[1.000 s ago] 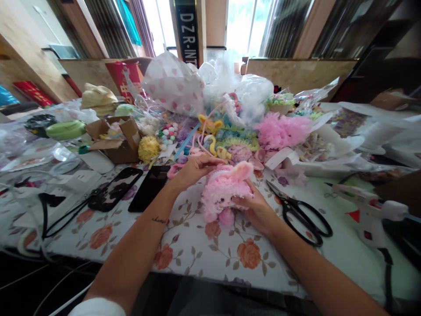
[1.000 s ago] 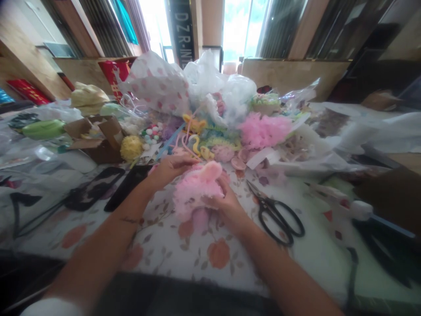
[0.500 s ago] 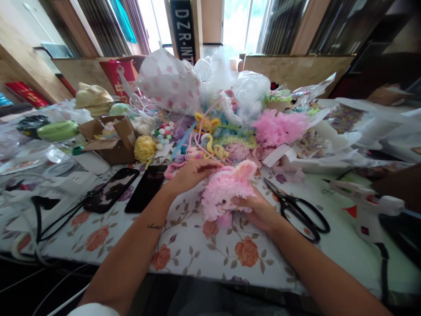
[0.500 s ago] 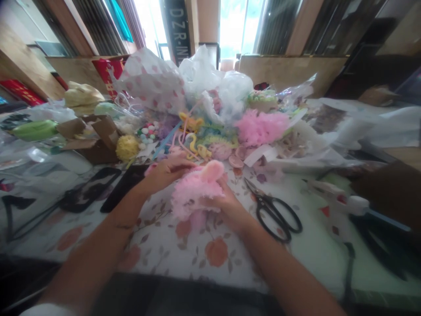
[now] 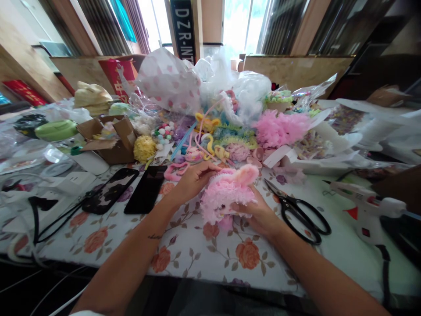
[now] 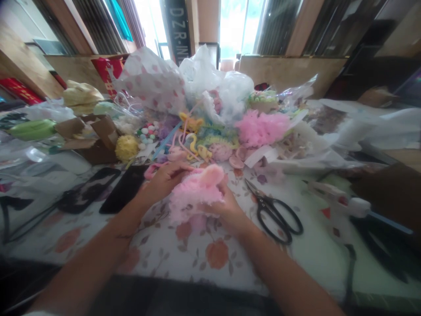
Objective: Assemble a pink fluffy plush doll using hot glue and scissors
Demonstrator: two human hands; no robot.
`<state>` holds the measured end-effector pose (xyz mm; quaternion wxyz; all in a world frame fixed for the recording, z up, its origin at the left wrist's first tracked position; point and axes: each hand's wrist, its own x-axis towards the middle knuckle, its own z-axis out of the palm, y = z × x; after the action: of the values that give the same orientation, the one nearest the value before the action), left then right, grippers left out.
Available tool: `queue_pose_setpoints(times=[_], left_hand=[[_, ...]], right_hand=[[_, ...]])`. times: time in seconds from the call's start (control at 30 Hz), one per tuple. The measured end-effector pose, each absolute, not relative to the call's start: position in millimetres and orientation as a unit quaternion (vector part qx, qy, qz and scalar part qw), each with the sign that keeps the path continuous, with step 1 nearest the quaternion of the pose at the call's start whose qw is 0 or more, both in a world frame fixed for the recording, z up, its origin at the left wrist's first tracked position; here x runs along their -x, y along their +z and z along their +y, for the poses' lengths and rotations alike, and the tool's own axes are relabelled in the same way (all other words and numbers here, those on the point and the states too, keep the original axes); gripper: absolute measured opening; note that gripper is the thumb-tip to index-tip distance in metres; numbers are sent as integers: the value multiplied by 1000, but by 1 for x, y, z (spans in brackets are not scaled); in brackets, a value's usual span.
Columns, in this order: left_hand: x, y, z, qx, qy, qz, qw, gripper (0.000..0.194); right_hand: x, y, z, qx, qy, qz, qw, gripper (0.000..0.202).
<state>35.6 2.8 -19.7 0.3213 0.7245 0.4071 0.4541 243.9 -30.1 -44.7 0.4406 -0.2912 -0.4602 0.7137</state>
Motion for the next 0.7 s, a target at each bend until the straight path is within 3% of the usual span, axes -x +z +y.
queue_pose_setpoints(times=[0.23, 0.43, 0.57, 0.7], left_hand=[[-35, -24, -1, -729, 469, 407, 290, 16], [-38, -27, 3, -686, 467, 439, 345, 22], [-36, -30, 10, -580, 514, 455, 439, 41], [-42, -30, 6, -568, 535, 444, 440, 50]], right_hand=[[-243, -46, -30, 284, 700, -480, 445, 64], [-240, -45, -26, 292, 704, -479, 436, 68], [-234, -40, -21, 283, 695, -460, 474, 70], [-235, -39, -15, 301, 714, -403, 486, 62]])
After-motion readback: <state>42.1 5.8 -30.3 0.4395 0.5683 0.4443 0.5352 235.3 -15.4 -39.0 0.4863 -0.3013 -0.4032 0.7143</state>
